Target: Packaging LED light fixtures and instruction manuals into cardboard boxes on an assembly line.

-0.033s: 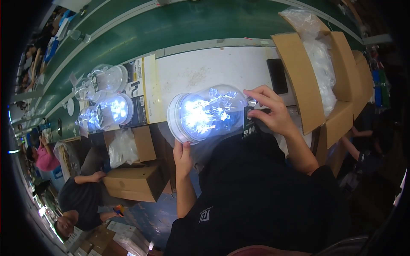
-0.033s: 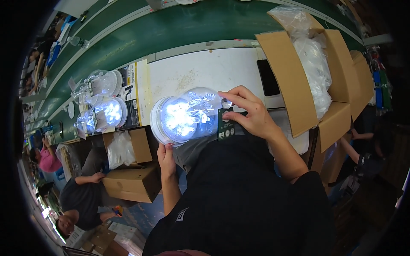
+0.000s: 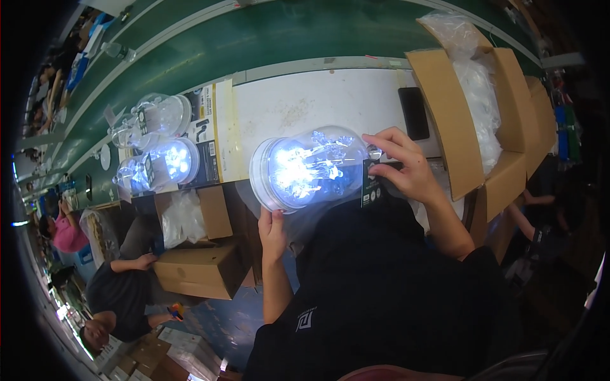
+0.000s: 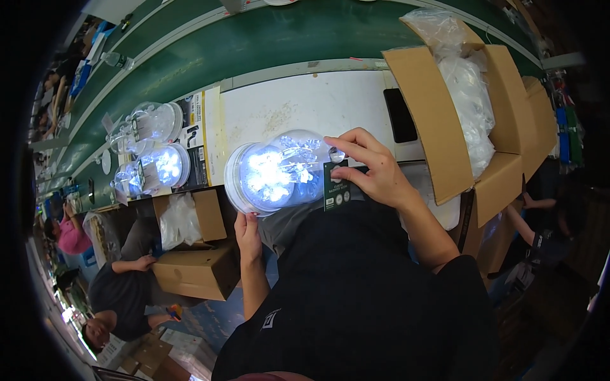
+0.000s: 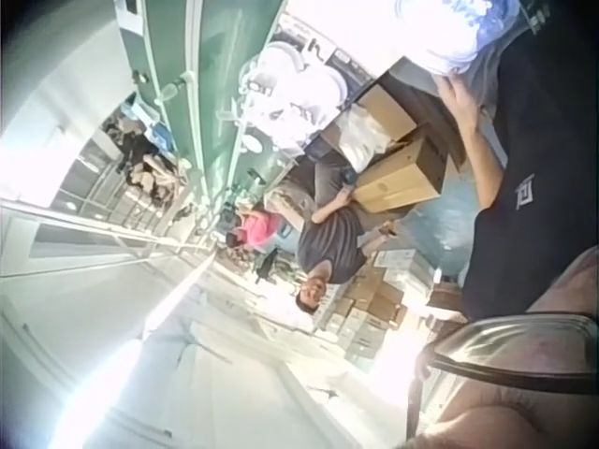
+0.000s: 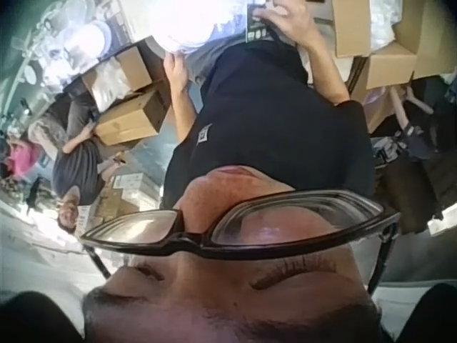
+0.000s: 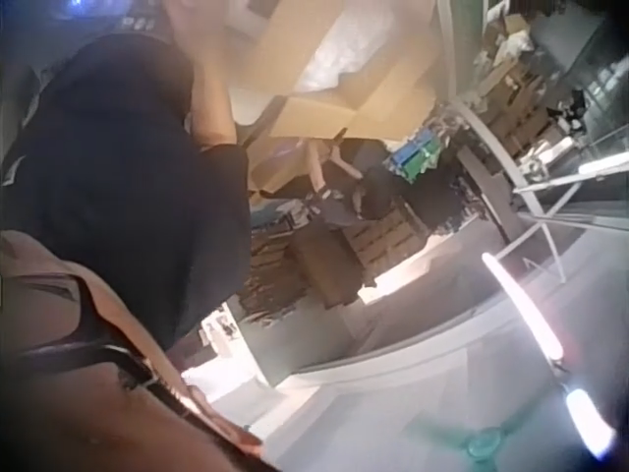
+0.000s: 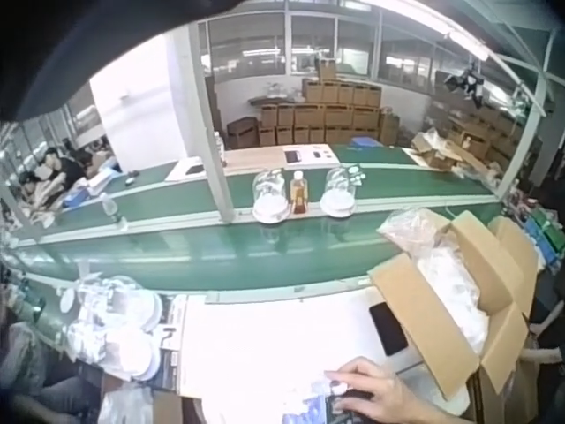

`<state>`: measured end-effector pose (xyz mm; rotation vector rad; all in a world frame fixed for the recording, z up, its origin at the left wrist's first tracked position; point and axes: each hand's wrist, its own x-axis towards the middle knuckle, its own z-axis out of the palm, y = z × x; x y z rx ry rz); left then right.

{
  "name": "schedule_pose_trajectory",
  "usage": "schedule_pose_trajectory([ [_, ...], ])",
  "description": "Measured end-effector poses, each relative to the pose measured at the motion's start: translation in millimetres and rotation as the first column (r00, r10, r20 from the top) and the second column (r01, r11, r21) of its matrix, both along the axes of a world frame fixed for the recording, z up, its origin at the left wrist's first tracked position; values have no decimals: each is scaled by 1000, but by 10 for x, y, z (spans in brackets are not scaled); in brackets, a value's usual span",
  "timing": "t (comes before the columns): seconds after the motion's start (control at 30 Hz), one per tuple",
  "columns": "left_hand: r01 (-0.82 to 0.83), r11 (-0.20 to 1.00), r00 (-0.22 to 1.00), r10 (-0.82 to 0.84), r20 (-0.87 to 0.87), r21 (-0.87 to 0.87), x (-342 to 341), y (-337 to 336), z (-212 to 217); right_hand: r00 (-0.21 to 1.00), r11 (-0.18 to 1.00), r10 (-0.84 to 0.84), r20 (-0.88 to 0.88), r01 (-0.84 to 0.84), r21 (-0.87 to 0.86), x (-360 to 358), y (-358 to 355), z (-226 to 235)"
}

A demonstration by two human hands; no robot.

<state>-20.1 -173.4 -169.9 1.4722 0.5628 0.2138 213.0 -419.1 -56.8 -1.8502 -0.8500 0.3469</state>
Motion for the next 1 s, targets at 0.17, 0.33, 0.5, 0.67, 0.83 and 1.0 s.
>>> schedule_pose_trajectory([
  [0.17, -127, 931, 985, 160, 71, -342, -33, -46, -213, 989, 996, 88, 120, -87, -18, -72, 164, 132],
  [0.33, -145, 857, 969, 225, 105, -495, -48, -81, -409, 941, 980, 196, 276, -180, -82, -32, 367, 414],
  [0.5, -198, 683, 945, 323, 48, -703, 183, -116, -411, 815, 920, 391, 428, -361, -153, 43, 715, 778],
  [0.67, 45, 560, 914, 312, 260, -827, 203, -109, -680, 551, 799, 593, 587, -491, -346, 238, 1589, 1017],
  [0.83, -133, 385, 934, 356, 14, -913, 592, -312, -118, 490, 708, 705, 512, -461, -535, 382, 2241, 1216],
  [1.0, -134, 336, 910, 414, 19, -932, 620, -314, -10, 429, 649, 760, 488, -459, -607, 260, 2425, 1357],
])
